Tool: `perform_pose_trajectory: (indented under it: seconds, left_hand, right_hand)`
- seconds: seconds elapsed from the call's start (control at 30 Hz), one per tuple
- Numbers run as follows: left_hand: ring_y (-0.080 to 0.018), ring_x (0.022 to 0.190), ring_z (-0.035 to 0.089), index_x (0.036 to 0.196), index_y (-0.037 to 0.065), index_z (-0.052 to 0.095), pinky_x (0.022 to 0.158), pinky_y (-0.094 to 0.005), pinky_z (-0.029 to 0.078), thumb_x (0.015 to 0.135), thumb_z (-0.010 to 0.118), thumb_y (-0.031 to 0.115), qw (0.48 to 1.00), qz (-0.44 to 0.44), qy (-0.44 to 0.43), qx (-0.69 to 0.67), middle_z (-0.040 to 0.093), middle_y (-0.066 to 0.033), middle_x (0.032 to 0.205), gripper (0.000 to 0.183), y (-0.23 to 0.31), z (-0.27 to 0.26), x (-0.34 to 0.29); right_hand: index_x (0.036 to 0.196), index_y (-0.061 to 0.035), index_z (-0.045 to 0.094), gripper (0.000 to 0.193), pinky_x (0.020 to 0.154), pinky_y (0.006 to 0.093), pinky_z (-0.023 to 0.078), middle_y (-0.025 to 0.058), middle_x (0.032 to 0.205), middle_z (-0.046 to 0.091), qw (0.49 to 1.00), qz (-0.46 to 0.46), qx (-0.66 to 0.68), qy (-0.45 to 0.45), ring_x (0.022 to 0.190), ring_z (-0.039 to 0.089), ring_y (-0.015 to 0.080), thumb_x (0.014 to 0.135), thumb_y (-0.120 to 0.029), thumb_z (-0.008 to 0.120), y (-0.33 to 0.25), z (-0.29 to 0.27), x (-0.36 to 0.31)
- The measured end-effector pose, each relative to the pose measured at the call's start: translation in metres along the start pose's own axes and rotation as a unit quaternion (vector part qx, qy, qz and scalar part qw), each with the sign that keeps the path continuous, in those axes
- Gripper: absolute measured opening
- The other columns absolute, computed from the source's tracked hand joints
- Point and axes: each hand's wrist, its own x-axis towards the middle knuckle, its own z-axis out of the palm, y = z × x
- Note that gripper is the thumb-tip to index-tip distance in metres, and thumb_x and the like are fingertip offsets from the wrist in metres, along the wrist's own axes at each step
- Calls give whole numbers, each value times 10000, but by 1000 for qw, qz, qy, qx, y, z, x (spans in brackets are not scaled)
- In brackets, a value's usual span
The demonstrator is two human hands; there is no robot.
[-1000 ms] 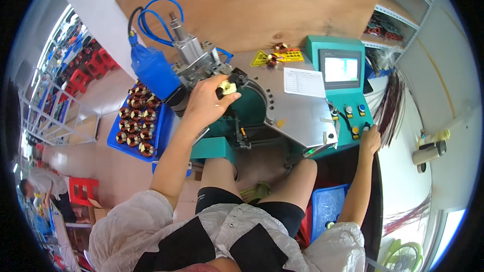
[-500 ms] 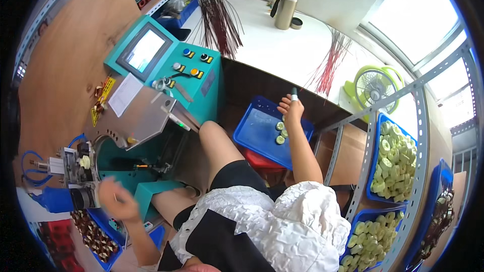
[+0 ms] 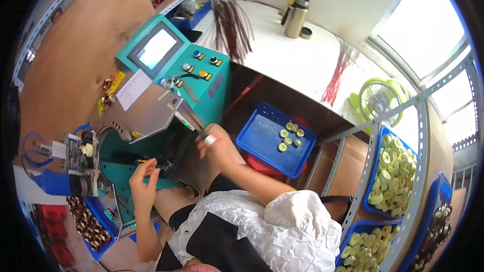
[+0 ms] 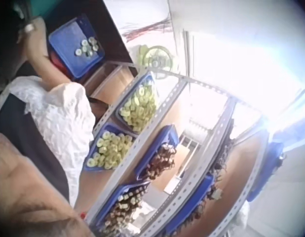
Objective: The person winds wire around toroidal cores using a winding machine, wraps tape around the wound cores by hand, and places the finished coils into a tray.
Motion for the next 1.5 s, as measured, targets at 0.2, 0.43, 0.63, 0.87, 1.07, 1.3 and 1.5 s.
perform_pose_trajectory:
  seconds: [0.2,0.43,0.63,0.87,1.07,1.3,1.5]
  left_hand:
    - [-285,827,648,967,13,682,736,-356,515,794,704,88,995,55,42,73,687,-121,893,189,11,0,13]
    - [-177,651,656,890,12,661,611,-285,496,827,672,74,987,24,154,34,666,-108,757,88,21,-92,13]
    - [-136,689,654,912,-25,665,655,-271,498,819,680,49,987,-36,148,52,688,-111,762,120,40,-168,35]
    - [-148,727,653,900,-39,660,680,-284,500,815,677,49,992,8,118,-34,686,-110,768,124,-1,-173,57]
    - [-171,778,658,926,-8,674,724,-303,505,811,689,40,987,-26,128,95,688,-104,871,126,9,-170,48]
    - [-188,747,673,956,0,670,687,-310,509,792,741,135,963,-5,207,173,685,-108,890,224,2,-163,36]
    - [-150,604,655,1035,-35,601,515,-271,527,834,740,154,974,-114,149,-125,670,-124,965,309,-23,-159,43]
  right_hand:
    - [825,26,613,113,538,347,435,157,700,595,891,-194,-321,-253,578,565,285,723,-5,576,32,79,-25]
    - [885,2,656,191,639,423,506,192,802,646,701,-295,-456,-462,730,637,370,724,-100,643,-16,187,6]
    - [1225,38,557,308,794,275,527,123,1035,669,838,-282,-177,-433,905,642,160,919,19,531,-66,292,25]
    - [1078,62,561,186,741,282,558,127,892,669,814,-252,-230,-471,810,662,170,917,83,471,-65,319,42]
    - [1014,65,594,160,691,246,553,113,847,683,827,-256,-211,-454,756,667,133,886,94,503,-54,314,39]
    - [995,58,571,106,655,264,563,121,826,671,873,-184,-171,-417,752,675,156,908,62,511,-47,310,49]
    - [977,19,600,178,670,256,534,75,894,655,920,-92,-223,-308,800,654,145,855,76,484,-6,296,98]
